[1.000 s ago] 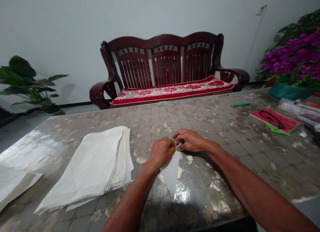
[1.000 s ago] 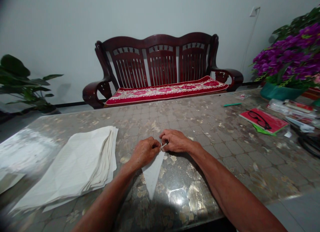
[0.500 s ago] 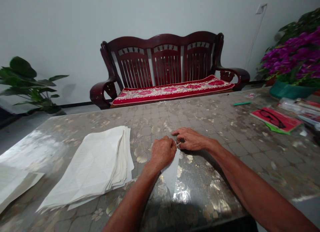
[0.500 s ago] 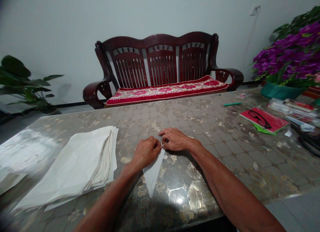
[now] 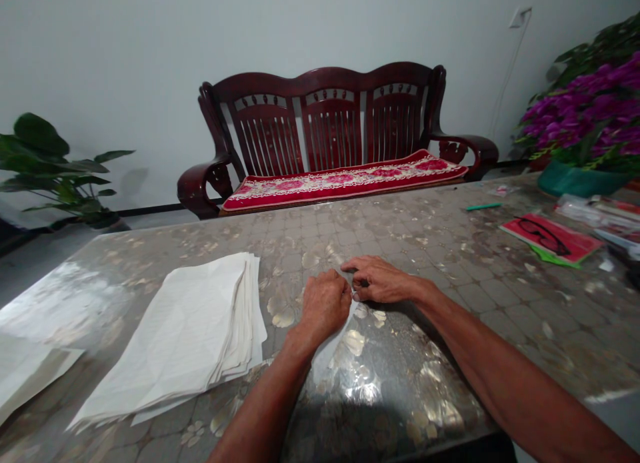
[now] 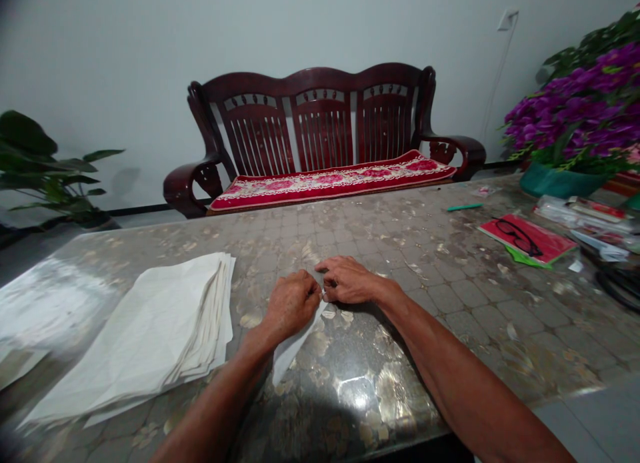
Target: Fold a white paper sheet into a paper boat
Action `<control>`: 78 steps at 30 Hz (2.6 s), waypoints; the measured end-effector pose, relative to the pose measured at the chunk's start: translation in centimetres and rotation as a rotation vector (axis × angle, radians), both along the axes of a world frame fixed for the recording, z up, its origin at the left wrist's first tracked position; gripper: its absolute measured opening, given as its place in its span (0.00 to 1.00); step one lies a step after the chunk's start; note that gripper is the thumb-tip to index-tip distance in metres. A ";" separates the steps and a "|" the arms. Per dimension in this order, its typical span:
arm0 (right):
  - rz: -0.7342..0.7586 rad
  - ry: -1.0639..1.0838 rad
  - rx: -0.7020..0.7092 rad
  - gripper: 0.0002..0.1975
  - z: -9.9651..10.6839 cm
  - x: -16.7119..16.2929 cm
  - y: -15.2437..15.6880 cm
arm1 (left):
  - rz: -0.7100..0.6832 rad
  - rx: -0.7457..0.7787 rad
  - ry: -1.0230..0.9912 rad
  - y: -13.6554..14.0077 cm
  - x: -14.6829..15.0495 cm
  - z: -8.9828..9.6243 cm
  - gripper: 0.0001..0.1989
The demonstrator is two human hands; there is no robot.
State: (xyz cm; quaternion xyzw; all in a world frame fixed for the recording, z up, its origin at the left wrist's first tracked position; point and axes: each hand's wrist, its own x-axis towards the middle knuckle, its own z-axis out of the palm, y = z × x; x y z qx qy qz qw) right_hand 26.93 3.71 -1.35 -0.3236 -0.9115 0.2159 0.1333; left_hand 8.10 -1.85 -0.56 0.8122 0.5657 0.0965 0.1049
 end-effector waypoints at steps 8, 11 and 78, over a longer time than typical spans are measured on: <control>-0.103 -0.012 -0.001 0.04 -0.6 -0.7 0.5 | 0.058 0.084 0.040 0.9 -0.3 -0.6 0.12; -0.140 -0.013 0.019 0.03 -0.9 -1.4 1.1 | 0.100 0.085 0.045 1.8 -0.7 -0.7 0.12; -0.407 0.067 0.045 0.13 -1.7 -2.4 0.4 | 0.258 0.003 -0.006 1.4 -2.7 -0.2 0.14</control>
